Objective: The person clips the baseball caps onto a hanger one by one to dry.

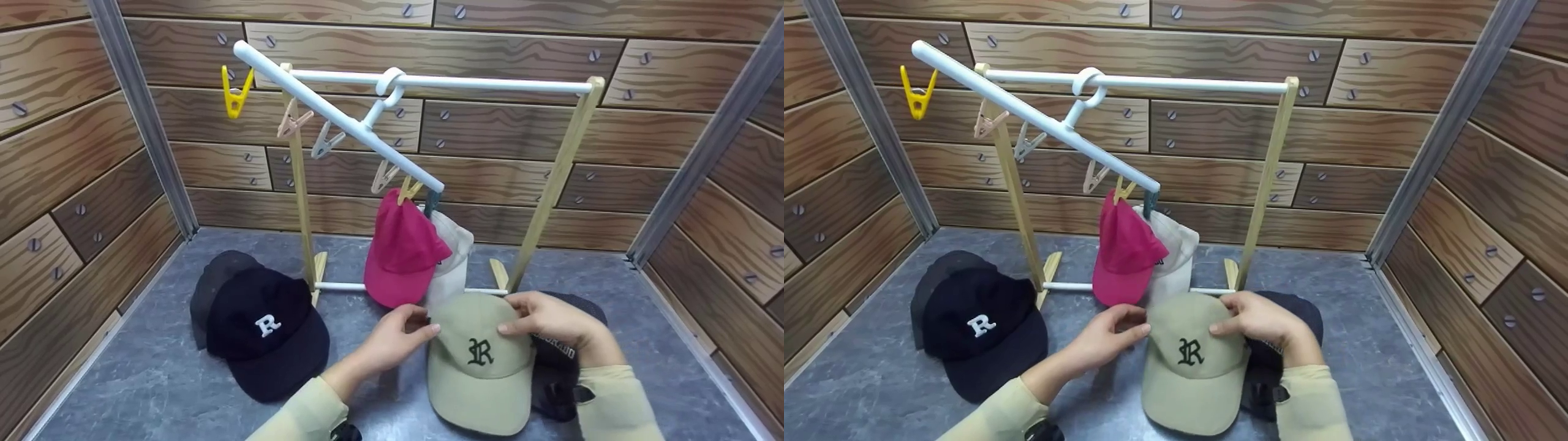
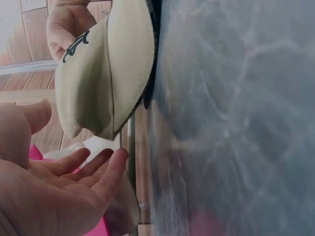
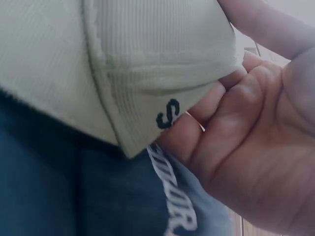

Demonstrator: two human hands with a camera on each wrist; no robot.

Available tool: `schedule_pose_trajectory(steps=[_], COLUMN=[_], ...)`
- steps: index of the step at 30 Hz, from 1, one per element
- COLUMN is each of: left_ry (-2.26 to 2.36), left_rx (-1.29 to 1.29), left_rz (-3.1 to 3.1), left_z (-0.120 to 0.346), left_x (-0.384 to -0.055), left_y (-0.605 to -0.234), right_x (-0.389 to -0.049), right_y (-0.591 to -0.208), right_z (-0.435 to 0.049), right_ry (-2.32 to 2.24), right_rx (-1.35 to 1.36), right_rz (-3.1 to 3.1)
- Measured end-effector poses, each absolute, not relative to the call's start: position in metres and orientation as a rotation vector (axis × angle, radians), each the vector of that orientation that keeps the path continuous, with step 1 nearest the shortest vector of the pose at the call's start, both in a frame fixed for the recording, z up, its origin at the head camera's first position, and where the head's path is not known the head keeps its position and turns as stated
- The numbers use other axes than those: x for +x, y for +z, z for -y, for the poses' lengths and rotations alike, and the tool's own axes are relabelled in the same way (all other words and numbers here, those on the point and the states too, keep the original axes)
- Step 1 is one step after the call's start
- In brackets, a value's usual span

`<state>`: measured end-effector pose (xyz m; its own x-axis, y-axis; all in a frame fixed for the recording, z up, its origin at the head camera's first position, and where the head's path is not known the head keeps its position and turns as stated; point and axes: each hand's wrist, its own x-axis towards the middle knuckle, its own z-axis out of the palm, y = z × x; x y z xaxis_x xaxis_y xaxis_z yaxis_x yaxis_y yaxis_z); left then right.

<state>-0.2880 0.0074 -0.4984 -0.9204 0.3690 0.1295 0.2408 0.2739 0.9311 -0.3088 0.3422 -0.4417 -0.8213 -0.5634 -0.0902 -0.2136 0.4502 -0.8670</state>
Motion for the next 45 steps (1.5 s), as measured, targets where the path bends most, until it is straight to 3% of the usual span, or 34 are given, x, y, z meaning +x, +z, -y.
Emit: schedule_pose_trajectory(steps=[26,45], left_ry=[1.841,2.066], left_rx=[0.597,0.385], left_rz=[-2.454,-2.109], left_z=[0.005,0.014], left_x=[-0.295,-0.300], left_y=[-0.495,-0.489], right_x=[-0.314,-0.304], right_y=[-0.473,-0.475], right_z=[-0.264,-0.232], right_ry=[-1.631,-1.803], right_rx=[-0.532,-0.449], right_rz=[-2.152,-2.210])
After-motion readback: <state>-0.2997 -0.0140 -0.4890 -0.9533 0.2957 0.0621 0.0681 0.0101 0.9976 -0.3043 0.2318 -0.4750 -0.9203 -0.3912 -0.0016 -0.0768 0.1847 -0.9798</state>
